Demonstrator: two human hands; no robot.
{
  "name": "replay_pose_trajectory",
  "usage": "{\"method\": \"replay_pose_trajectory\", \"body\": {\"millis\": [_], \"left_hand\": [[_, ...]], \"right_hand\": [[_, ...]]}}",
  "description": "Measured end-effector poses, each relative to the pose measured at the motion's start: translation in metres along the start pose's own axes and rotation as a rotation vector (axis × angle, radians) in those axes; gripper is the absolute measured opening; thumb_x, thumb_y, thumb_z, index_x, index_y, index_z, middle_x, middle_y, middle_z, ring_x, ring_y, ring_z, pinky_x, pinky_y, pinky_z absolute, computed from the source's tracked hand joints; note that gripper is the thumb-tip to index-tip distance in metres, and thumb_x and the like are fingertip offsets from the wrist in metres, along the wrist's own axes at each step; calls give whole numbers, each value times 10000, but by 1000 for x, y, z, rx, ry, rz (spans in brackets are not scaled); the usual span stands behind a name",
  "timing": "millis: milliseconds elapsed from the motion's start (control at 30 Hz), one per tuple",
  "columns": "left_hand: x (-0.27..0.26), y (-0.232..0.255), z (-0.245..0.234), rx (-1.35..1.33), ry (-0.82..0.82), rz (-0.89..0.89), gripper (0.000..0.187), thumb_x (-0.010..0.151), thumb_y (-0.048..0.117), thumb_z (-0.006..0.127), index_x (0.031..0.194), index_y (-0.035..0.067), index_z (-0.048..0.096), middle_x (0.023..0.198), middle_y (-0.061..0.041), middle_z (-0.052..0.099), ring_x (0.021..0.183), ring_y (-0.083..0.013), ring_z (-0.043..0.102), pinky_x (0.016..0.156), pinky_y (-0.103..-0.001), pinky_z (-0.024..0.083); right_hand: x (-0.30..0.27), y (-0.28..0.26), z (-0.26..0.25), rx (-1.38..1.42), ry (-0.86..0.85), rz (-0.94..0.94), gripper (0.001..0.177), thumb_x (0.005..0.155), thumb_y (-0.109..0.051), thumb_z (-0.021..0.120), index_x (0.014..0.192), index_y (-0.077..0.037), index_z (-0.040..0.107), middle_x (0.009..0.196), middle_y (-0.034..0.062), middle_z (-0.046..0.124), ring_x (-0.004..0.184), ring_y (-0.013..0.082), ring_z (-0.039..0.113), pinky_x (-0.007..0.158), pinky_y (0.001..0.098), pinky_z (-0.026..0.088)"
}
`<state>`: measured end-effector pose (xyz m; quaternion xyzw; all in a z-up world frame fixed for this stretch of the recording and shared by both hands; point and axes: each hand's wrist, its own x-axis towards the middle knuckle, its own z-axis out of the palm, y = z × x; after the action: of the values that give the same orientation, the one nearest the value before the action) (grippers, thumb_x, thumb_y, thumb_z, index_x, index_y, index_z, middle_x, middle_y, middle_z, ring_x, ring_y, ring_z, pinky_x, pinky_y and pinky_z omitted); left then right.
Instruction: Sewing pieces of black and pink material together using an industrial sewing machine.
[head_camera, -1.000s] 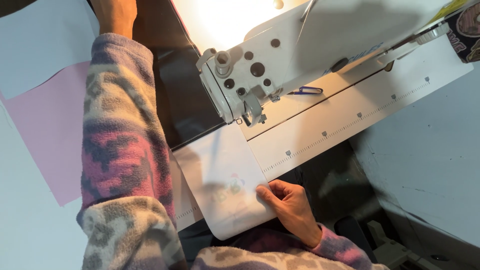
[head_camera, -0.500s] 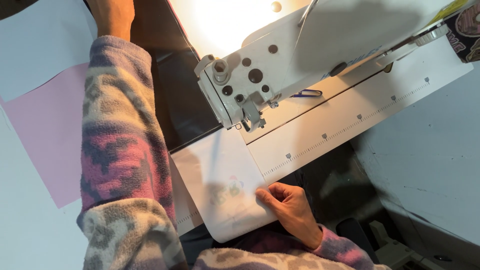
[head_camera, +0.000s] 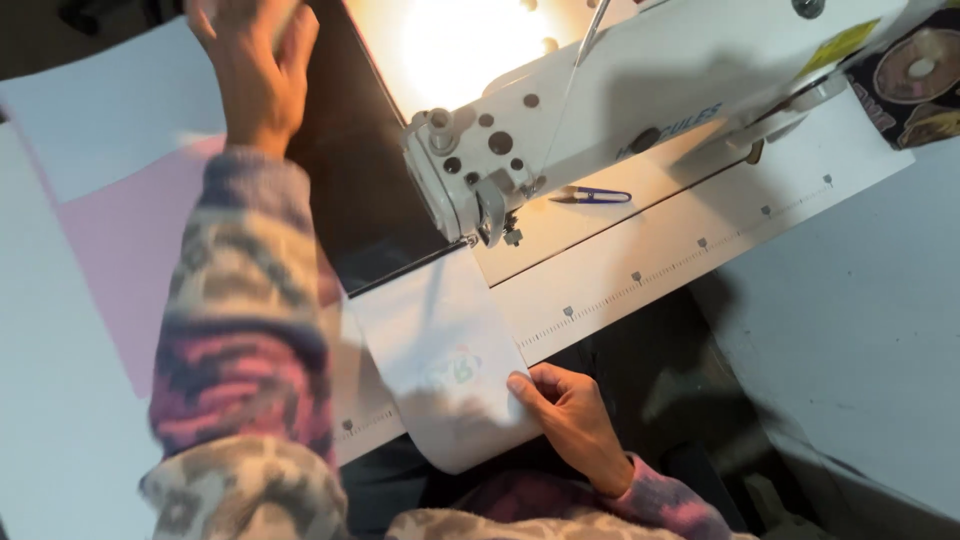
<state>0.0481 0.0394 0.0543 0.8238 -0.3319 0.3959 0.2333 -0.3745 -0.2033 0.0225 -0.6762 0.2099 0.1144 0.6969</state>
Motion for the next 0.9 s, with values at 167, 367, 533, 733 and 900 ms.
{"method": "replay_pose_trajectory", "body": {"millis": [167,367,533,733,900], "left_hand": [[-61,69,-107,-282,-411,-67,337,1125,312,641,1370,81,646,1472,-117,631,1427,-302,531,1262,-601,260],[-139,146,-194,-112,-623,-197,516,1052,409,570,1483,125,562,1557,-83,541,1463,-293,465,1245,-579,254],[-158,181,-206,0,-734,-313,603,1027,534,456,1517,188,507,1612,-28,435,1498,-276,352,1202,-604,204],[-167,175,-200,-10,-760,-311,641,1062,546,371,1581,172,422,1656,-33,362,1528,-293,284,1208,-617,175],[-154,165,-191,-6,-748,-307,615,1061,515,415,1570,172,442,1648,-32,390,1531,-284,308,1223,-604,185]], "right_hand": [[-15,4,-4,119,-85,-75,235,957,-186,700,946,43,753,813,26,731,739,59,609,658,228,500],[-8,19,-20,-110,-12,-331,214,956,-163,742,992,46,761,819,35,731,738,62,620,655,229,510],[7,-10,-23,-179,-185,-411,242,956,-190,747,1045,33,718,845,29,714,746,57,648,647,216,523],[15,-50,-15,-99,-258,-308,283,955,-191,735,1130,22,672,857,37,721,700,56,640,605,215,536],[46,-64,-15,-11,-251,-170,262,933,-161,720,1134,-6,657,839,28,723,691,56,665,606,223,569]]}}
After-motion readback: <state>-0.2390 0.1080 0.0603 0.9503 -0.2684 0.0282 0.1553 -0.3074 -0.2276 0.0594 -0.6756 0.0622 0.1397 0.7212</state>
